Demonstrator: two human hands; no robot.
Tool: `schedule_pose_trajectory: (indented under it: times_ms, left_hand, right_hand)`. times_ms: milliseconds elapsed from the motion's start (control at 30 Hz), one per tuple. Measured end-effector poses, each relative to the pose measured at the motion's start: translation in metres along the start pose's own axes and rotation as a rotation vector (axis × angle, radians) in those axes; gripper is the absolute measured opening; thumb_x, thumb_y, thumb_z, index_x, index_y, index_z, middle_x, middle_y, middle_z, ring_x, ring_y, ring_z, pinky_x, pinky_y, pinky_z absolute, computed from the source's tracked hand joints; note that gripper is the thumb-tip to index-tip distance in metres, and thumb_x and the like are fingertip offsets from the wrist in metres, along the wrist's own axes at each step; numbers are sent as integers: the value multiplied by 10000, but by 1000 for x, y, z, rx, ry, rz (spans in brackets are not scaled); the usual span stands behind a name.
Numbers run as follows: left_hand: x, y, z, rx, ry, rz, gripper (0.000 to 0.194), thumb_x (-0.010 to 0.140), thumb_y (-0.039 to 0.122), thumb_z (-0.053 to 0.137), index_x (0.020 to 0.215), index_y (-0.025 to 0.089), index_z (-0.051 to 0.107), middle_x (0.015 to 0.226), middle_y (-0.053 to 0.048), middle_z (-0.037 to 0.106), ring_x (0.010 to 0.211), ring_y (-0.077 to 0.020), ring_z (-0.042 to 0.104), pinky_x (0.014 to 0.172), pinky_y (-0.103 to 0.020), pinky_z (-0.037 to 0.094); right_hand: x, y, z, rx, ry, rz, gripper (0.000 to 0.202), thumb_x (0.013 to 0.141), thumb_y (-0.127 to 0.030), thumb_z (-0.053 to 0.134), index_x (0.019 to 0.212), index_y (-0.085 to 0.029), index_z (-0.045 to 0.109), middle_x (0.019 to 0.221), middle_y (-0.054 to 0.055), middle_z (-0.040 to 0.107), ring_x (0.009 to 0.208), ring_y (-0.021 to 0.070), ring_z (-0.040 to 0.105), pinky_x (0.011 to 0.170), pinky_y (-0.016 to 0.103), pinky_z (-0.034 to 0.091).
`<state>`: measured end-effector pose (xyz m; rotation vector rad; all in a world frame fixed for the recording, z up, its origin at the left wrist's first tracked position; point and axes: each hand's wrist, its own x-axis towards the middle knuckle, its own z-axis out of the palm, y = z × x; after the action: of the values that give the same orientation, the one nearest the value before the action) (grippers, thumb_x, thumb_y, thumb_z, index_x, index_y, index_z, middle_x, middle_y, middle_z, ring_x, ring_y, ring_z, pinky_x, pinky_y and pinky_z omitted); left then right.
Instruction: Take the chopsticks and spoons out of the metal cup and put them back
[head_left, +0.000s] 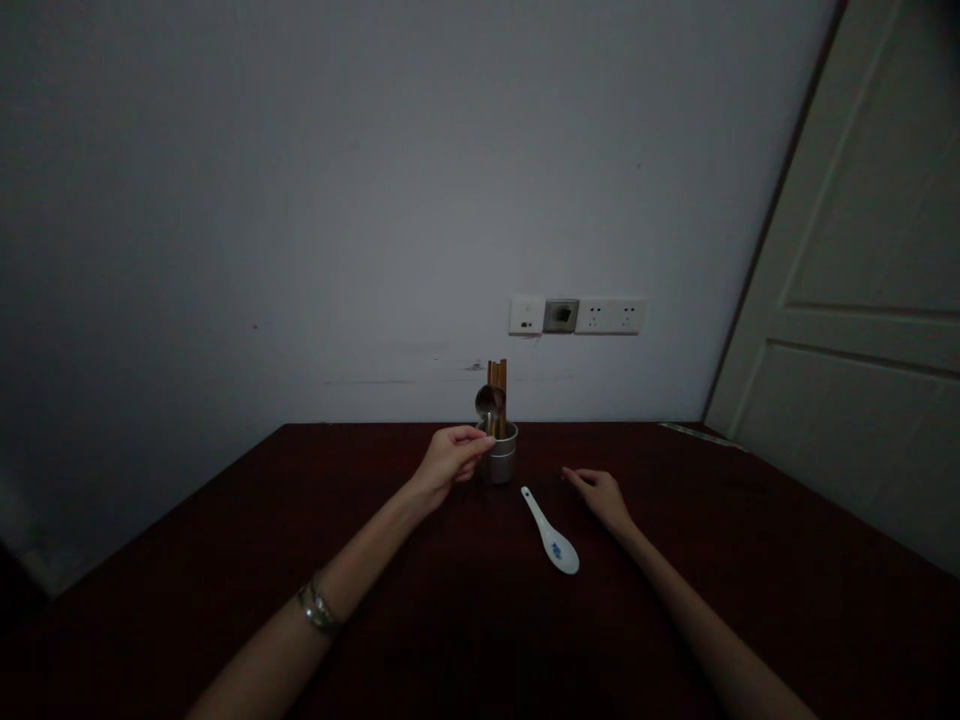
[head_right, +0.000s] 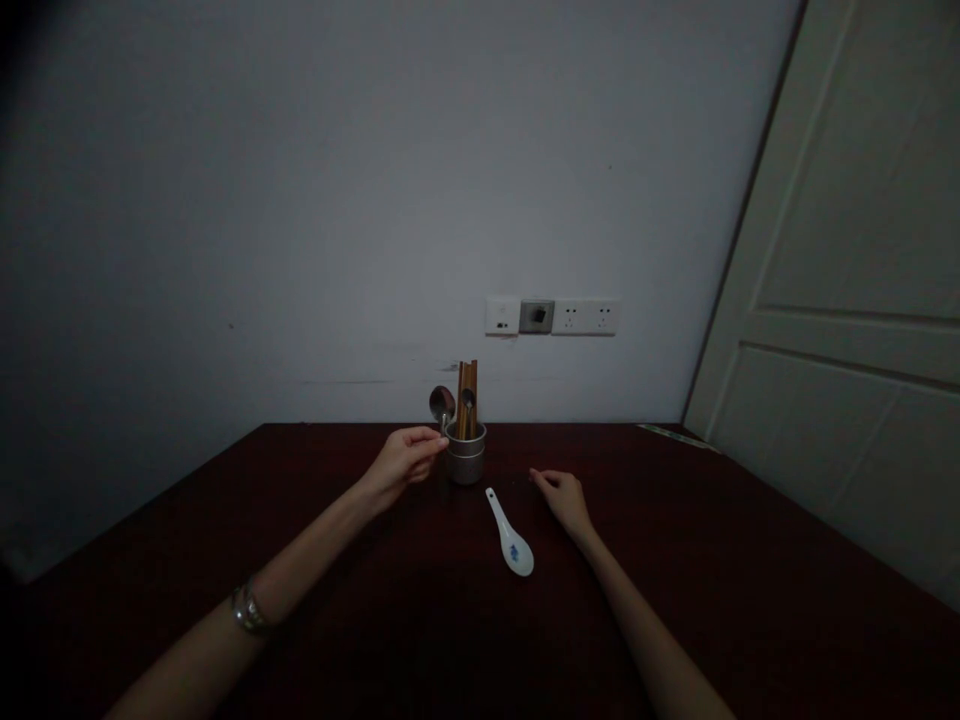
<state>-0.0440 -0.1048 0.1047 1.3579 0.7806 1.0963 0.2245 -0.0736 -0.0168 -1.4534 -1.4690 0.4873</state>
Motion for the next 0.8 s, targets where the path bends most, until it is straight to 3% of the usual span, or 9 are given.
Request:
schedule_pose_trajectory:
  times_ms: [167,433,633,700,800]
  left_hand:
    - [2,-6,-1,-111,-23,-42,255,636,318,702,701,128,544,416,97,365,303,10,210,352,-189,85]
    - [6,-11,-4,-103,-11,-56,254,627,303,712,713,118,561,427,87,398,301,11,231,341,-184,94]
    - [5,-10,-4,-88,-17,-45,241,637,297,706,704,117,561,420,87,380,305,10,223,347,-186,88]
    - [4,-10,-3,-83,-18,-43,239,642,300,703,703,118,561,415,90,366,309,7,222,350,-188,90]
    - [4,-10,-2,-87,-14,-51,238,639,298,705,701,120,559,414,93,355,313,8,209,356,-191,82]
  right_hand:
    - [-1,-1,-1,9,17,-10,459,700,-549,497,660,-143,707,695,82,687,672,229,603,603,278,409]
    - [-2,0,2,2,-5,-28,349,702,-457,544,722,-158,723,772,76,702,759,254,620,700,316,425]
    - [0,-18,-2,116,71,-90,339,672,-464,587,760,-167,726,824,84,702,797,255,623,750,337,436]
    - [2,-31,-3,187,110,-85,348,648,-466,613,755,-154,724,802,86,701,775,245,621,720,328,445]
    - [1,-58,1,282,67,-14,395,625,-481,630,777,-126,714,672,66,675,567,179,576,513,273,420]
